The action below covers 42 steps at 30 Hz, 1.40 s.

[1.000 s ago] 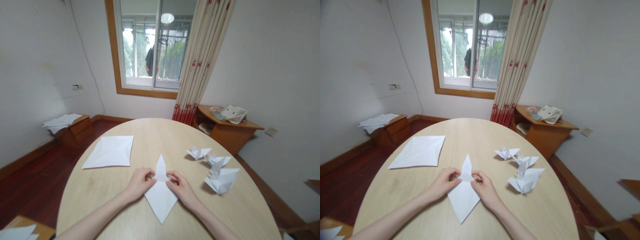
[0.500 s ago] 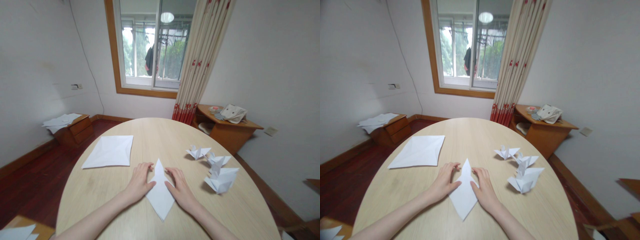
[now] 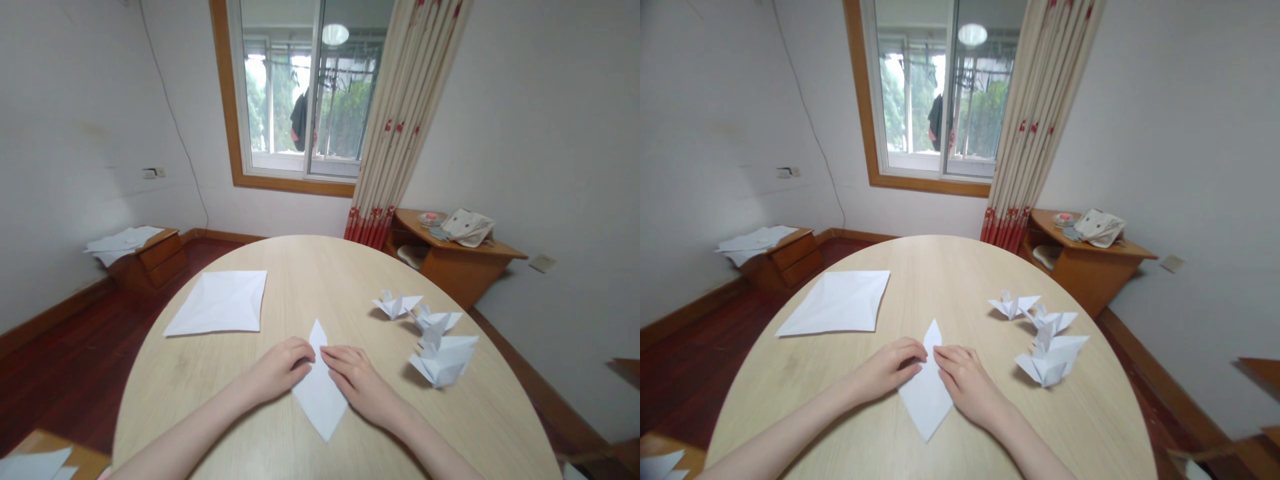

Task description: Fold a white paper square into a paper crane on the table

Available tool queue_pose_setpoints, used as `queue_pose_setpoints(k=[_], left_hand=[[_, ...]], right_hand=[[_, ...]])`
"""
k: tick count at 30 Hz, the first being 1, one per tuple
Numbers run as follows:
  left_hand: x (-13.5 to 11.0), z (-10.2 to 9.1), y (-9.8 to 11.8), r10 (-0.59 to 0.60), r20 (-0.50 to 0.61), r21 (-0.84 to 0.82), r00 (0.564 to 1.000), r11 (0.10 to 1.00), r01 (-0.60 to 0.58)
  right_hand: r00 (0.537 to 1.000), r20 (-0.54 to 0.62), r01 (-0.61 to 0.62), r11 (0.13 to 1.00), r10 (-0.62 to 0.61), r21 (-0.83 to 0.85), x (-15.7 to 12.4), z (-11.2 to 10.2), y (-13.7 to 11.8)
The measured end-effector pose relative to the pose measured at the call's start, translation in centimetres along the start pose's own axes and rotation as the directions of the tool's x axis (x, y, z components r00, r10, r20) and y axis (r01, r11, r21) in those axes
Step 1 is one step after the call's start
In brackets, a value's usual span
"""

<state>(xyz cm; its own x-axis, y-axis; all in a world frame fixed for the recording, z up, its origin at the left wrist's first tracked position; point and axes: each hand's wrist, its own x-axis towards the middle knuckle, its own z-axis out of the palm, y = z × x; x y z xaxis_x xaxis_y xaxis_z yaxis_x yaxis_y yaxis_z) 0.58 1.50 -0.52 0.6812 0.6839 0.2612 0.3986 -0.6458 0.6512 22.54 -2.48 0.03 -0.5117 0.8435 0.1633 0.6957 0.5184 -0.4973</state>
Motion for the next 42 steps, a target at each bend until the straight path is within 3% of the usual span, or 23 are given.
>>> queue_pose_setpoints(k=[6, 13, 32, 42], left_hand=[[0.0, -1.2, 0.1, 0.017, 0.059, -0.012, 0.998, 1.000, -0.016], [0.0, -2.1, 0.6, 0.067, 0.097, 0.020, 0.993, 0.997, -0.069], [0.2, -2.4, 1.0, 0.017, 0.161, 0.036, 0.987, 0.999, -0.023], [0.1, -2.4, 1.0, 0.049, 0.174, 0.059, 0.983, 0.996, -0.061]], right_hand=[[0.976, 0.215, -0.035, 0.999, 0.030, 0.017, -0.4, -1.8, -0.3], [0.945, 0.320, -0.090, 0.994, 0.068, 0.055, -0.4, -2.2, -0.4], [0.946, 0.301, -0.164, 0.977, 0.117, 0.135, -0.1, -2.2, -0.1], [0.952, 0.292, -0.151, 0.971, 0.093, 0.186, 0.0, -2.4, 0.3]])
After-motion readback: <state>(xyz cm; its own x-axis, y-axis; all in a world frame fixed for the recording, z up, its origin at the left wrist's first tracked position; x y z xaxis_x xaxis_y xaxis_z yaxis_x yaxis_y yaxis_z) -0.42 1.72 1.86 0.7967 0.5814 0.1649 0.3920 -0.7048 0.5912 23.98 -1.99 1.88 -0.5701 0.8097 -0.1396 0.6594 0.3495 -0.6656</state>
